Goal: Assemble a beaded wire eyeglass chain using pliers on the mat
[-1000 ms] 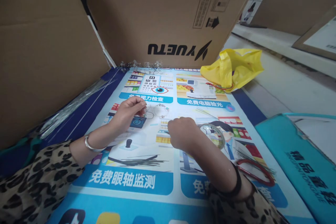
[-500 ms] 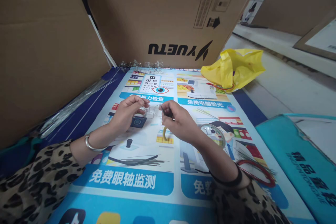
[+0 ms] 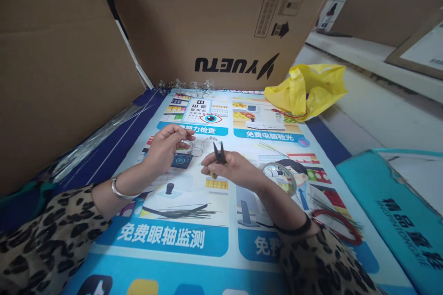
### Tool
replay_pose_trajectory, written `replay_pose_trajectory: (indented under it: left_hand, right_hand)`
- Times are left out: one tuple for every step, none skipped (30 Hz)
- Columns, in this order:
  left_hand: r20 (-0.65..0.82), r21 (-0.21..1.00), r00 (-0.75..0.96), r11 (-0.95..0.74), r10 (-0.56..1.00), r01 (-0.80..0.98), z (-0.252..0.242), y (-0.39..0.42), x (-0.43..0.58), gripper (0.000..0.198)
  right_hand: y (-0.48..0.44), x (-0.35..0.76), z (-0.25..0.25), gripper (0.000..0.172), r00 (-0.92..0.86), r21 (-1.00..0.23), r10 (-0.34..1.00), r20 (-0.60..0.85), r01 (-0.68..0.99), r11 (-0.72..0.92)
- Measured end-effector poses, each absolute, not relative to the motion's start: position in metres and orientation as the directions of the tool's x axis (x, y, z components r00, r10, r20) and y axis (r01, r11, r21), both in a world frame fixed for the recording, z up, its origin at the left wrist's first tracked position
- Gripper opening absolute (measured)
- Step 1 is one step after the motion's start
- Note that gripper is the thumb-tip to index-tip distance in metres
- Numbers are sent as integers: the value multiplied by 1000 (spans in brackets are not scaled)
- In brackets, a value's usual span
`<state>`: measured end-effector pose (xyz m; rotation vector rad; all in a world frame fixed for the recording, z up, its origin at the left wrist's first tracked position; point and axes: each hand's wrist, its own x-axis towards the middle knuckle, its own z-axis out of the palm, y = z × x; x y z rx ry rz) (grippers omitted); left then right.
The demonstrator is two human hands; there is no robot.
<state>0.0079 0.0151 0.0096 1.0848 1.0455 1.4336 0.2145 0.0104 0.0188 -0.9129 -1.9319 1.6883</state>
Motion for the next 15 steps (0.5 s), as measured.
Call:
replay_pose_trajectory:
  left_hand:
    - [95,970,-73,-108,993,-217,10,15,8,16]
    - [94,969,-64,-106,994,-222,9,15,8,15]
    - [93,967,-54,-103,994,-231,9,15,8,15]
    - [90,965,-44,-98,995,-243,9,15,8,14]
    - [85,962,-34,-91,996,-259,8,15,7,14]
    - [80,958,-24,-83,997,-274,8,15,7,13]
    - [72,955,-15,-74,997,-287,7,15,7,13]
    - [63,953,-5,-62,998,-297,6,15,7,13]
    - [51,952,6,-47,999,-304,6,15,7,13]
    - [38,950,17,-31,999,-309,5,15,7,13]
    - [22,949,29,-12,999,-316,5,15,8,13]
    - [6,946,42,8,999,-324,5,15,8,13]
    - [-8,942,52,25,999,-334,5,15,8,13]
    - [-19,939,57,38,998,-341,5,15,8,13]
    - [-26,937,59,45,998,-346,5,15,9,12]
  right_hand:
    - [10,214,19,26,-738,-973,664,-117,220,73]
    - [10,214,19,27,-770,-968,626,-123,231,94]
    - [9,212,20,28,-787,-964,603,-128,242,111]
    - [8,211,21,29,-784,-959,606,-134,256,120]
    - [6,208,22,30,-762,-953,632,-138,276,125]
    - [5,206,23,31,-712,-943,690,-132,305,135]
    - [4,204,23,31,-641,-925,759,-114,348,155]
    - [3,202,22,32,-578,-899,812,-83,395,190]
    - [2,201,21,31,-514,-859,857,-41,457,233]
    - [2,200,18,31,-460,-803,888,7,526,279]
    - [2,199,15,30,-418,-731,906,60,600,325]
    - [3,198,11,29,-387,-644,915,112,674,363]
    - [3,198,7,28,-368,-549,913,178,733,403]
    - [4,197,3,26,-365,-451,903,228,782,430]
    - [4,197,-1,25,-386,-354,884,265,814,461]
